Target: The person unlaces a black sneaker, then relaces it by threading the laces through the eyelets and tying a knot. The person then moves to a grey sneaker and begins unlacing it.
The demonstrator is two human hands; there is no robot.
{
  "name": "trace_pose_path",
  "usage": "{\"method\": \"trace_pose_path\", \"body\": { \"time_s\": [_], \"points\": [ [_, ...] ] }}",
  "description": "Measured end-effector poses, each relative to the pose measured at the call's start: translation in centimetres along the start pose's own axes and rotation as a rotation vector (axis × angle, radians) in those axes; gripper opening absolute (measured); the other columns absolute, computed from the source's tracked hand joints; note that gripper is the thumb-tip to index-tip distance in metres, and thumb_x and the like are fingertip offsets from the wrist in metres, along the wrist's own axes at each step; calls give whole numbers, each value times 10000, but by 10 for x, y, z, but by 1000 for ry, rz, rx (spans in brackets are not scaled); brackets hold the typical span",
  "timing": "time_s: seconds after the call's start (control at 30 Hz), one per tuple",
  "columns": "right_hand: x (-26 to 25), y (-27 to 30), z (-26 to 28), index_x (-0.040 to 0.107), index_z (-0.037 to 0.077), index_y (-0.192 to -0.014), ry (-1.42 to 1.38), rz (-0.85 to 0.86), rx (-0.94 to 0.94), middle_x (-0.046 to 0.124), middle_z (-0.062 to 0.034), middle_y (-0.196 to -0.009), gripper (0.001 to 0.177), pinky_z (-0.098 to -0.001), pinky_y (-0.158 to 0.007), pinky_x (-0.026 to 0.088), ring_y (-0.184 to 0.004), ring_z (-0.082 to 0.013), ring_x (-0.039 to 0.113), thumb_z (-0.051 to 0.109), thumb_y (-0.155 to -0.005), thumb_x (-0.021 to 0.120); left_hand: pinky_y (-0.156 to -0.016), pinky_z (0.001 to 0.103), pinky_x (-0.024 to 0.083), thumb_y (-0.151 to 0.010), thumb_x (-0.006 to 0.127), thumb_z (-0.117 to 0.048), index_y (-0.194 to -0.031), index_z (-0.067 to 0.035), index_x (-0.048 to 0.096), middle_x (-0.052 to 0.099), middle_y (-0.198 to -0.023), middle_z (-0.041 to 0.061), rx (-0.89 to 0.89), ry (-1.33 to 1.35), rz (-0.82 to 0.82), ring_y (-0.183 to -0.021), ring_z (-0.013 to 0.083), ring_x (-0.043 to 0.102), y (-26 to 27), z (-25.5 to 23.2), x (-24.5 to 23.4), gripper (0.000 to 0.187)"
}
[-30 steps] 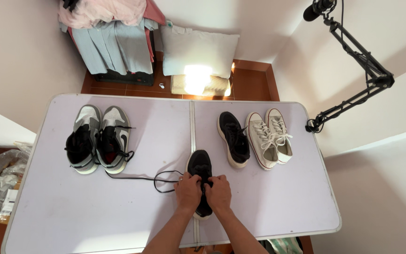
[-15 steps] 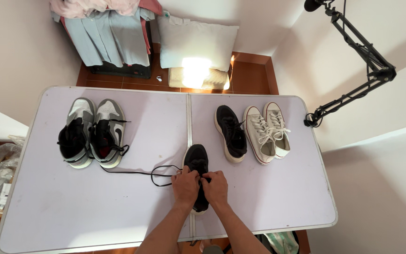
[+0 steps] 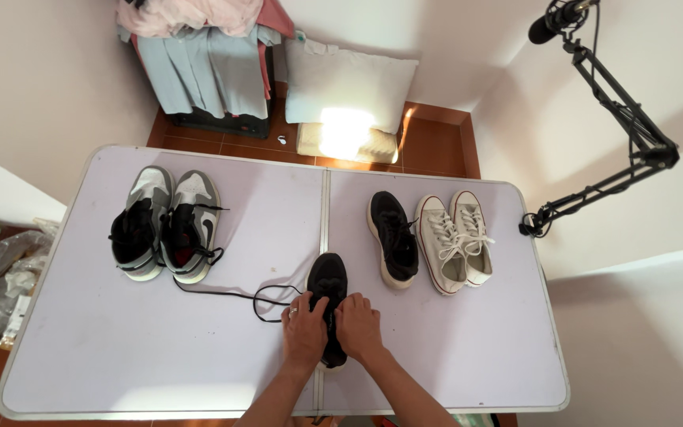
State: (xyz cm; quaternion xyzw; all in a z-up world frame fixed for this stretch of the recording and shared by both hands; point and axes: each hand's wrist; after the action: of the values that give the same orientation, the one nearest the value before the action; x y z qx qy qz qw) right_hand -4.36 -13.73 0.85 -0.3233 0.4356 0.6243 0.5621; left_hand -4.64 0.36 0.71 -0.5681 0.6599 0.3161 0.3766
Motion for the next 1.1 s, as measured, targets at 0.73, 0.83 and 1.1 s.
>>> {"method": "trace_pose_path", "body": {
  "time_s": [0.73, 0.83, 1.1],
  "points": [
    [-204, 22, -348, 478, 30, -979, -2444, -611, 373, 504, -61, -817, 124, -346, -814, 481, -708, -157, 493, 17, -1084, 414, -1045, 433, 477, -923, 692, -254, -1438, -167, 443, 564, -1320, 69, -433, 64, 154, -1216, 251, 596, 5, -10, 3, 579],
    [-201, 0, -341, 530, 86, -1059, -2153, -557, 393, 493, 21, -815, 65, -264, -702, 413, -684, -89, 450, 93, -1115, 499, -980, 423, 513, -906, 659, -217, -1374, -150, 532, 614, -1250, 72, -328, 122, 74, -1138, 276, 632, 2, -13, 1, 490],
    [-165, -25, -286, 622, 82, -1145, -1964, -506, 586, 571, 29, -882, 140, -221, -660, 391, -710, -50, 497, 198, -1079, 581, -851, 385, 570, -1024, 614, -460, -982, -51, 656, 708, -992, 128, -466, 489, 416, -909, 234, 700, -17, 53, -10, 414]
  ]
}}
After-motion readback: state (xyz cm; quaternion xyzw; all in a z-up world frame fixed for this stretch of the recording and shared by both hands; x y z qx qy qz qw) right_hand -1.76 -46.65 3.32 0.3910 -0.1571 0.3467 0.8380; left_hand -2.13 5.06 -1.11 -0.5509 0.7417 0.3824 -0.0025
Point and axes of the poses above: each hand's wrist, its own y-axis away from the middle knuckle, its own x-axis out of the palm, z = x × y
